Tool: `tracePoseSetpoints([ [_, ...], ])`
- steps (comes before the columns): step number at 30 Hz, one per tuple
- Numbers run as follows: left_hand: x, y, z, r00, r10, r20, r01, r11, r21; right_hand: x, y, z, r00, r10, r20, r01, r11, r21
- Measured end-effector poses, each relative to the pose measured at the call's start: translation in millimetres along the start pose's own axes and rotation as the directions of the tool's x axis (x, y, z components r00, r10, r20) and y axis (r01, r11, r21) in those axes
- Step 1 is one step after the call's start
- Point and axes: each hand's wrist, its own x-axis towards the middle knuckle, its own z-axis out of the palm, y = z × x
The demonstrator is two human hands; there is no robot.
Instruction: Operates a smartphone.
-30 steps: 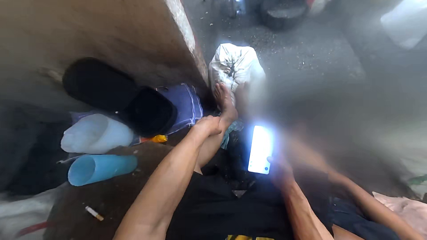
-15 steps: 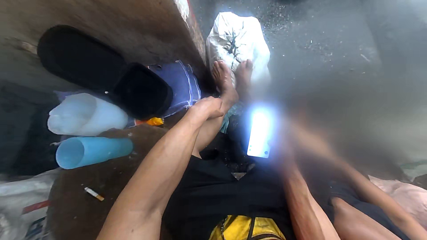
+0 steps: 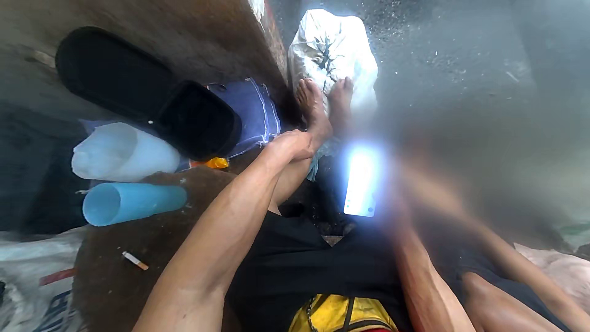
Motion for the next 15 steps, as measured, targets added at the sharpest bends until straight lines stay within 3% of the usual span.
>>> tracePoseSetpoints([
  [7, -15.1, 7.6, -4.4, 1.0, 0.024, -0.016, -0.023, 0.999, 0.042, -1.4, -2.8, 1.3, 1.0, 0.002, 0.004, -0.003, 1.0, 0.013],
  [9, -43.6, 15.8, -11.4, 0.988, 0.109, -0.106, -0.103, 0.993, 0.062, -2.3, -4.7, 1.5, 1.0, -0.004, 0.007, 0.004, 1.0, 0.024],
  [12, -88.8, 21.7, -5.1, 0.863, 0.312, -0.397, -0.338, 0.941, 0.004, -3.4, -7.6, 0.4, 1.0, -0.02, -0.003, 0.02, 0.999, 0.048],
  [14, -111.3, 27.4, 9.2, 0.741, 0.36, -0.567, -0.492, 0.866, -0.093, -0.8, -7.1, -2.6, 0.999, -0.03, -0.018, 0.031, 0.998, 0.046],
  [15, -119.0, 30.6, 17.0, 0.712, 0.355, -0.606, -0.541, 0.827, -0.152, -0.2, -7.4, -3.4, 0.999, -0.03, -0.031, 0.032, 0.999, 0.039],
])
